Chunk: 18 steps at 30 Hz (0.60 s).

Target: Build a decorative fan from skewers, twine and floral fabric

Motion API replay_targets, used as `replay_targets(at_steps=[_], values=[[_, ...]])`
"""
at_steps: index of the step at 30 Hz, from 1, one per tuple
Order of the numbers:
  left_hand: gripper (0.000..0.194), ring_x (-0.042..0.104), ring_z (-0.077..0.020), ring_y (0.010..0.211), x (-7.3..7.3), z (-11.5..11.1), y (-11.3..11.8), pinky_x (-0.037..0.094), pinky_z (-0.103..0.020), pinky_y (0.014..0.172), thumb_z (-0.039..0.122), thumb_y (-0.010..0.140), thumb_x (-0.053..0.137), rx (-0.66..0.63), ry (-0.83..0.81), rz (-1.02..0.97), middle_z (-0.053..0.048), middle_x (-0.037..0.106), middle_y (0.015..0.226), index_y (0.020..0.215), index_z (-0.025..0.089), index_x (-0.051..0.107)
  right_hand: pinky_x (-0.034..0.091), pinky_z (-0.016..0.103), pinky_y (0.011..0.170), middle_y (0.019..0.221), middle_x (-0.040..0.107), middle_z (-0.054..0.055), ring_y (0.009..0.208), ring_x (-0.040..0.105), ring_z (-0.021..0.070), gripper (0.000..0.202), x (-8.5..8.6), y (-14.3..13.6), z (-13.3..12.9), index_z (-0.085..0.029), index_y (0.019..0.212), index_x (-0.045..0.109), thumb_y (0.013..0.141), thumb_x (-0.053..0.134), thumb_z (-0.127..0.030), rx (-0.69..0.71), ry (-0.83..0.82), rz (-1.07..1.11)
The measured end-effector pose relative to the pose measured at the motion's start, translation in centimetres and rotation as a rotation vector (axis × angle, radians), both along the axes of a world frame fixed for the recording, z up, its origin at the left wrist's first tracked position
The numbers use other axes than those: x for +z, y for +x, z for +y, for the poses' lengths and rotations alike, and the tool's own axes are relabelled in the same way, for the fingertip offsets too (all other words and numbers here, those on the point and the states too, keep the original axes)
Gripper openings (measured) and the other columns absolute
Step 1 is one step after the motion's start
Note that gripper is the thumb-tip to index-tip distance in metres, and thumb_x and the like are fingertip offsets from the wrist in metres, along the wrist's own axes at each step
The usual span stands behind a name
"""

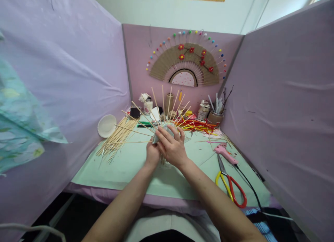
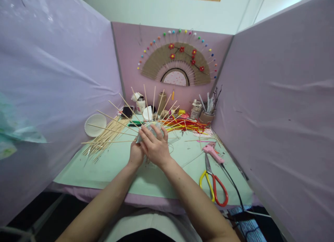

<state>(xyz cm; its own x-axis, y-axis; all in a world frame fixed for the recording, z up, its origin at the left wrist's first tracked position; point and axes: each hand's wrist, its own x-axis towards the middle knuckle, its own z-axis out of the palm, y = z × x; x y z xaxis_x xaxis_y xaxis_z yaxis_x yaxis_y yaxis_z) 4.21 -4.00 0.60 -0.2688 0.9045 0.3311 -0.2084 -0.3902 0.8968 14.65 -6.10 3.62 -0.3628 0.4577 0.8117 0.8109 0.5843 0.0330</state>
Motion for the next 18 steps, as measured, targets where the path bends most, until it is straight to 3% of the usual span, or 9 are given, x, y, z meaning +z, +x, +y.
replay_targets(at_steps=[6, 10, 14, 18], values=[[0.034, 0.069, -0.0256, 0.089, 0.6, -0.3, 0.0, 0.053, -0.034, 0.082, 0.035, 0.071, 0.074, -0.078, -0.026, -0.030, -0.011, 0.074, 0.093, 0.094, 0.011, 0.070, 0.014, 0.053, 0.119, 0.150, 0.047, 0.009, 0.144, 0.030, 0.0265, 0.053, -0.3, 0.0, -0.5, -0.020, 0.148, 0.039, 0.097, 0.045, -0.033, 0.011, -0.028, 0.030], [0.045, 0.070, -0.0222, 0.086, 0.7, -0.2, -0.1, 0.057, -0.034, 0.080, 0.040, 0.069, 0.078, -0.086, -0.087, -0.087, -0.011, 0.074, 0.098, 0.103, 0.012, 0.070, 0.033, 0.051, 0.111, 0.144, 0.049, 0.017, 0.136, 0.041, 0.0286, 0.051, 0.0, 2.1, -3.1, -0.017, 0.144, 0.043, 0.095, 0.047, -0.032, -0.022, -0.084, 0.164], [0.046, 0.070, -0.0186, 0.078, 0.3, 0.4, -0.1, 0.058, -0.033, 0.076, 0.041, 0.065, 0.081, -0.046, -0.115, -0.134, -0.009, 0.075, 0.094, 0.099, 0.012, 0.071, 0.048, 0.045, 0.099, 0.124, 0.061, 0.015, 0.118, 0.056, 0.0273, 0.032, -0.6, 8.1, -7.4, -0.020, 0.124, 0.059, 0.094, 0.050, -0.030, -0.128, -0.304, 0.137], [0.046, 0.071, -0.0184, 0.080, 0.2, 0.6, 0.2, 0.058, -0.033, 0.079, 0.040, 0.063, 0.083, -0.037, -0.117, -0.154, -0.009, 0.074, 0.095, 0.098, 0.013, 0.071, 0.054, 0.047, 0.092, 0.132, 0.056, 0.014, 0.117, 0.058, 0.0312, 0.041, -3.5, 15.7, -12.3, -0.026, 0.125, 0.059, 0.085, 0.062, -0.033, -0.308, -0.534, -0.061]])
